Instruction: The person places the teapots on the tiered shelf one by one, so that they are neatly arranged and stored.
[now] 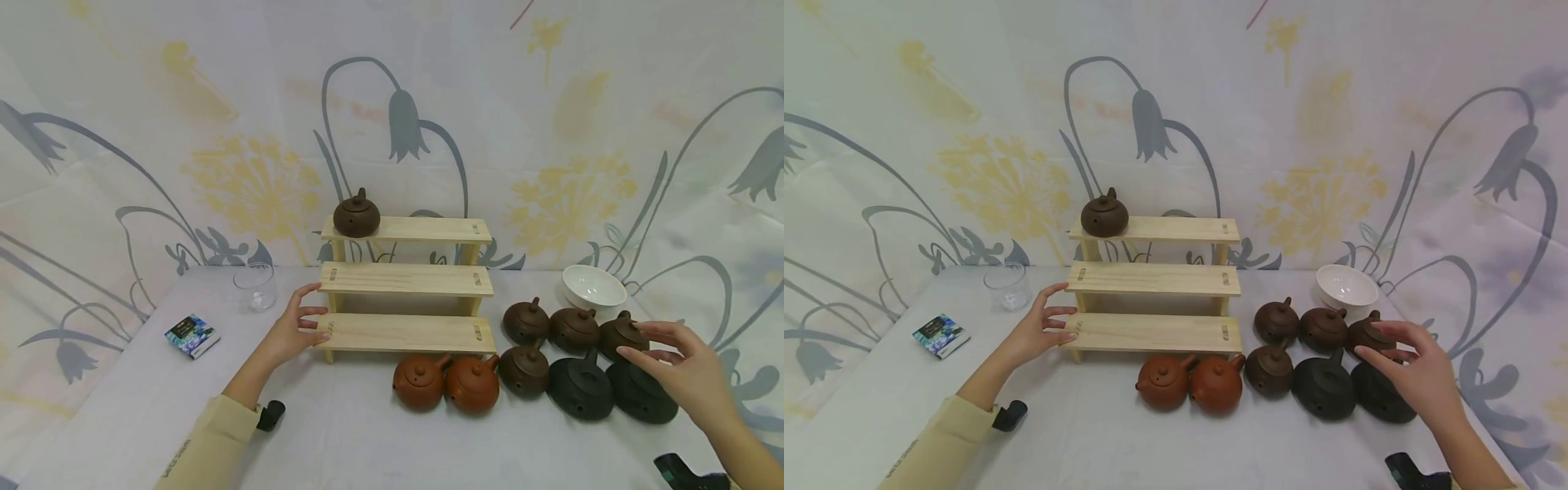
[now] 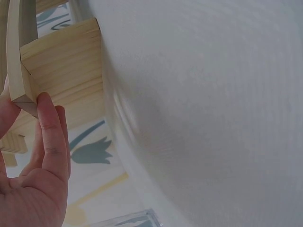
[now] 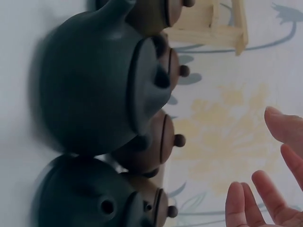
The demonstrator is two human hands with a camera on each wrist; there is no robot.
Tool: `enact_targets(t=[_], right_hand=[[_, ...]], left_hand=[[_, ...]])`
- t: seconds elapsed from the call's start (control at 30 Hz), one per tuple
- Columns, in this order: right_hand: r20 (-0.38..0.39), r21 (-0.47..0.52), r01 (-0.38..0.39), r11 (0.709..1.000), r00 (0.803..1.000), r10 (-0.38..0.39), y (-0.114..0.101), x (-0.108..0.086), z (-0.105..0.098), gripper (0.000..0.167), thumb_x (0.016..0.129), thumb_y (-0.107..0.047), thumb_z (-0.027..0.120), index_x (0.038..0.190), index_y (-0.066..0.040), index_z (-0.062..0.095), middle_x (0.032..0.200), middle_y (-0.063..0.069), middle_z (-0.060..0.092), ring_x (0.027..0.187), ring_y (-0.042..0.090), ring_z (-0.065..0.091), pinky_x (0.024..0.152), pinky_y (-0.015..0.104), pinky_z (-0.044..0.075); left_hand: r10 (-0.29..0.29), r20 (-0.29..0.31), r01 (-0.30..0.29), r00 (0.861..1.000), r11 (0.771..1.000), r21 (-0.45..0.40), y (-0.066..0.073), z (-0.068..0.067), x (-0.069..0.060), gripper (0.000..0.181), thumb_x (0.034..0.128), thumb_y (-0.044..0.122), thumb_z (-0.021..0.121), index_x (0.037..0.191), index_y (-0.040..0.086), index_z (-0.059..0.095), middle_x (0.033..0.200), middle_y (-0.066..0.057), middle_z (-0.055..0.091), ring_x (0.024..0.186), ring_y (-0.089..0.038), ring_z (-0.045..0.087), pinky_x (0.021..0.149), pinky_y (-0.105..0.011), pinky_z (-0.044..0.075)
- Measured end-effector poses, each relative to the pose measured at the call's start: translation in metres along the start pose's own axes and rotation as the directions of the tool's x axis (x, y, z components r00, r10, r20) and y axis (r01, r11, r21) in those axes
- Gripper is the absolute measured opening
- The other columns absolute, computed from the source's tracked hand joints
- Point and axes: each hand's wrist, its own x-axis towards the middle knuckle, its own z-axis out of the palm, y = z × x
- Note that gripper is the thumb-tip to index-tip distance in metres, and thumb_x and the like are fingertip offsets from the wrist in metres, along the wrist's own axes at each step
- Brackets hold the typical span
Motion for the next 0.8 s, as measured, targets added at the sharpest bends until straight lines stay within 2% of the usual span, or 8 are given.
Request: enact_targets(t=[0.2, 0.3, 0.43, 0.53, 0.57, 0.63, 0.73, 0.8], right_hand=[[0.025, -0.053, -0.071, 0.996, 0.997, 0.073, 0.016, -0.007, -0.005, 0.035, 0.079, -0.015, 0.076, 0.106, -0.004, 0.057, 0.097, -0.027, 0.046, 0.085, -0.017, 0.042, 0.065, 0.004, 0.039], [0.034, -0.097, -0.105, 0.990, 0.993, 0.109, 0.022, -0.011, -0.007, 0.040, 0.079, -0.019, 0.076, 0.108, 0.001, 0.056, 0.098, -0.022, 0.045, 0.082, -0.018, 0.040, 0.062, 0.004, 0.039], [0.050, -0.169, -0.142, 0.975, 0.987, 0.152, 0.029, -0.013, -0.009, 0.047, 0.079, -0.024, 0.076, 0.110, 0.004, 0.054, 0.104, 0.006, 0.051, 0.075, -0.021, 0.037, 0.056, 0.008, 0.040], [0.077, -0.207, -0.158, 0.966, 0.981, 0.177, 0.035, -0.013, -0.012, 0.050, 0.079, -0.027, 0.076, 0.111, 0.005, 0.053, 0.111, 0.027, 0.049, 0.070, -0.021, 0.037, 0.053, 0.013, 0.042], [0.084, -0.215, -0.158, 0.964, 0.980, 0.179, 0.037, -0.014, -0.012, 0.051, 0.079, -0.027, 0.076, 0.112, 0.005, 0.053, 0.113, 0.030, 0.048, 0.069, -0.019, 0.038, 0.053, 0.015, 0.043], [0.097, -0.238, -0.164, 0.957, 0.977, 0.192, 0.042, -0.015, -0.014, 0.053, 0.079, -0.029, 0.075, 0.113, 0.005, 0.053, 0.115, 0.032, 0.047, 0.070, -0.013, 0.041, 0.053, 0.016, 0.043], [0.123, -0.273, -0.161, 0.948, 0.972, 0.200, 0.051, -0.016, -0.015, 0.055, 0.081, -0.031, 0.074, 0.116, 0.005, 0.052, 0.118, 0.031, 0.045, 0.082, 0.012, 0.052, 0.058, 0.021, 0.045], [0.139, -0.298, -0.163, 0.940, 0.967, 0.212, 0.057, -0.016, -0.015, 0.057, 0.081, -0.033, 0.073, 0.117, 0.005, 0.052, 0.119, 0.028, 0.044, 0.094, 0.029, 0.047, 0.066, 0.027, 0.047]], left_hand=[[-0.032, 0.003, 0.032, 0.999, 0.999, 0.015, 0.001, 0.000, 0.000, 0.085, 0.0793, -0.002, 0.071, 0.143, 0.022, 0.020, 0.127, -0.024, 0.052, 0.101, -0.037, 0.054, 0.074, -0.037, 0.049], [-0.035, 0.000, 0.035, 0.999, 0.999, 0.019, 0.003, -0.001, -0.001, 0.086, 0.0793, -0.002, 0.071, 0.143, 0.022, 0.019, 0.127, -0.024, 0.052, 0.102, -0.037, 0.054, 0.075, -0.038, 0.049], [-0.031, 0.002, 0.031, 1.000, 0.999, 0.015, 0.002, -0.001, 0.000, 0.086, 0.0794, -0.002, 0.071, 0.144, 0.022, 0.019, 0.127, -0.024, 0.051, 0.102, -0.037, 0.054, 0.075, -0.039, 0.049], [-0.032, -0.001, 0.032, 0.999, 0.999, 0.016, 0.000, -0.001, 0.001, 0.086, 0.0792, -0.002, 0.071, 0.144, 0.022, 0.019, 0.127, -0.024, 0.052, 0.102, -0.037, 0.054, 0.075, -0.039, 0.049], [-0.032, -0.002, 0.032, 0.999, 0.999, 0.017, 0.000, -0.001, 0.001, 0.086, 0.0792, -0.003, 0.071, 0.143, 0.022, 0.019, 0.127, -0.024, 0.052, 0.102, -0.037, 0.054, 0.075, -0.039, 0.049], [-0.034, -0.006, 0.034, 0.999, 0.999, 0.015, -0.001, 0.000, 0.002, 0.086, 0.0787, -0.004, 0.071, 0.143, 0.023, 0.020, 0.127, -0.023, 0.052, 0.101, -0.037, 0.054, 0.075, -0.039, 0.049], [-0.026, -0.001, 0.026, 1.000, 1.000, 0.012, -0.002, 0.000, 0.002, 0.086, 0.0787, -0.004, 0.071, 0.143, 0.022, 0.019, 0.127, -0.024, 0.051, 0.101, -0.037, 0.054, 0.075, -0.039, 0.049], [-0.025, -0.001, 0.025, 1.000, 1.000, 0.006, -0.002, 0.000, 0.002, 0.087, 0.0786, -0.004, 0.071, 0.143, 0.022, 0.019, 0.127, -0.024, 0.051, 0.101, -0.038, 0.054, 0.075, -0.039, 0.049]])
